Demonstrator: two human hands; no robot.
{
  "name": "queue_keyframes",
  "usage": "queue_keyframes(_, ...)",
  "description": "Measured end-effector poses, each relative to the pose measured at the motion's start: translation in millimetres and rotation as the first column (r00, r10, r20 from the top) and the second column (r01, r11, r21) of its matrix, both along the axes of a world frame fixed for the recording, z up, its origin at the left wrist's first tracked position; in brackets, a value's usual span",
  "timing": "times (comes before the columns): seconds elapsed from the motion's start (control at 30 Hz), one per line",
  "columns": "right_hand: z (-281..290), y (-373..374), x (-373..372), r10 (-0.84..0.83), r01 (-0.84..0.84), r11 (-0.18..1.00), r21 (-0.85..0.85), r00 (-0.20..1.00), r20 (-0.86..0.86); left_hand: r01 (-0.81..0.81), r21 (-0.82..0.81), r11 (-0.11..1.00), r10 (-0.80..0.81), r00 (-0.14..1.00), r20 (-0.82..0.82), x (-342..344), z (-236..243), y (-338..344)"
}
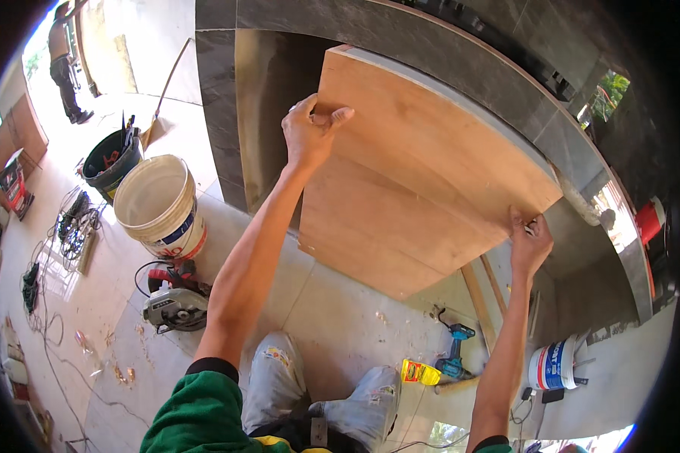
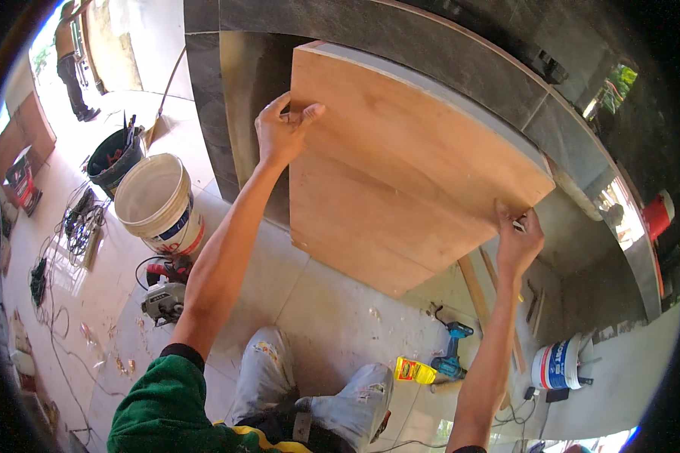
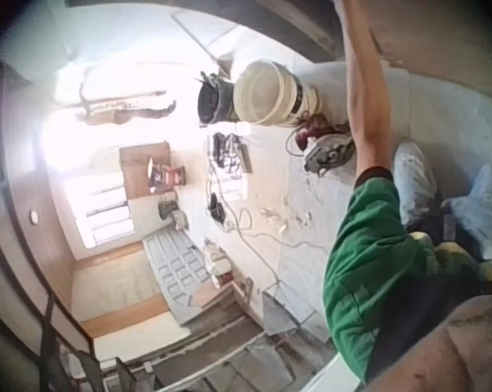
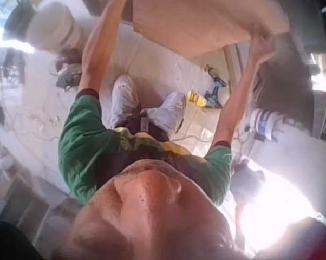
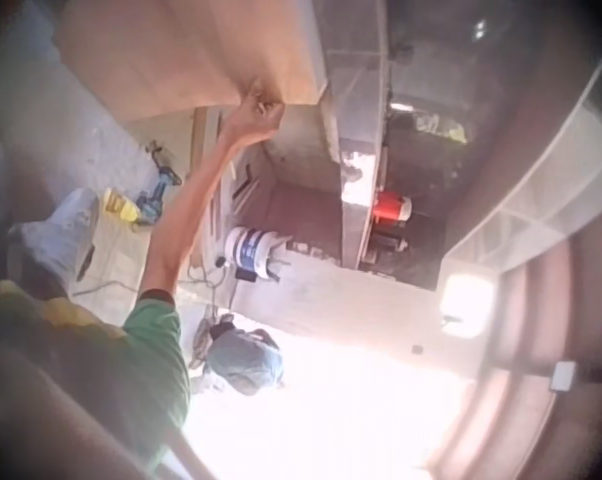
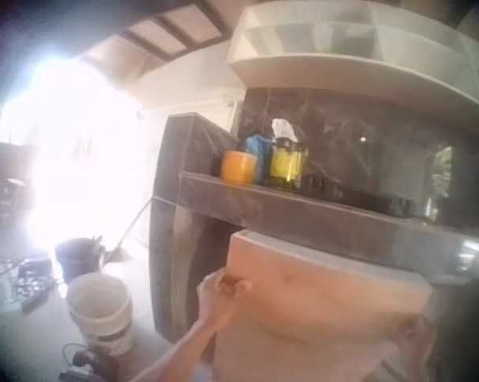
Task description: The person sands the edge of a wooden board with a hand sander, test-fits it against a wooden cabinet, marks lines using a pencil, handles an adhesive packet near the cabinet, and adjusts straps on a mask by hand.
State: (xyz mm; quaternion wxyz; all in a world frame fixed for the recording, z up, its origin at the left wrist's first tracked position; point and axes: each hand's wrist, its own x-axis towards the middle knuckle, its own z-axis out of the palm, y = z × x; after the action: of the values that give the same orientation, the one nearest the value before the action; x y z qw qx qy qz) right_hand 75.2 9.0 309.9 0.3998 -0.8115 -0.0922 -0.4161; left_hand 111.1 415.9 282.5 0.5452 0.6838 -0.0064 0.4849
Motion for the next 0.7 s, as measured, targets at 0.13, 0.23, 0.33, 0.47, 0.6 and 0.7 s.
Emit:
queue_keyframes(0.13,-3.2,-9.9,6.0,0.017,-0.017,0.999,-0.032,1.000,0.024,0.039,0.002,0.999,-0.039,0.999,0.030,-3.7,5.0,-1.0)
queue_keyframes(0.23,4.3,-7.1,-1.2,-0.057,0.054,0.996,-0.077,0.998,-0.033,0.008,0.028,1.000,-0.008,1.000,0.001,0.8,4.6,0.3)
queue_keyframes(0.33,0.7,-14.9,5.8,-0.016,0.015,0.999,-0.035,1.000,-0.011,0.118,-0.073,0.990,-0.118,0.993,0.015,-1.5,7.1,-5.7)
queue_keyframes(0.47,2.0,-10.1,3.6,-0.062,0.060,0.998,-0.034,0.996,-0.061,0.089,-0.045,0.995,-0.092,0.994,-0.051,-5.9,8.3,-4.1)
queue_keyframes(0.6,6.4,-4.4,-2.0,-0.054,0.055,0.998,0.014,0.998,-0.027,0.098,-0.031,0.995,-0.101,0.991,-0.087,-7.6,8.8,-4.7)
queue_keyframes(0.7,14.1,-2.6,-6.2,-0.019,0.030,0.996,0.085,0.991,-0.135,0.120,-0.036,0.992,-0.122,0.991,-0.062,-6.1,5.1,1.2)
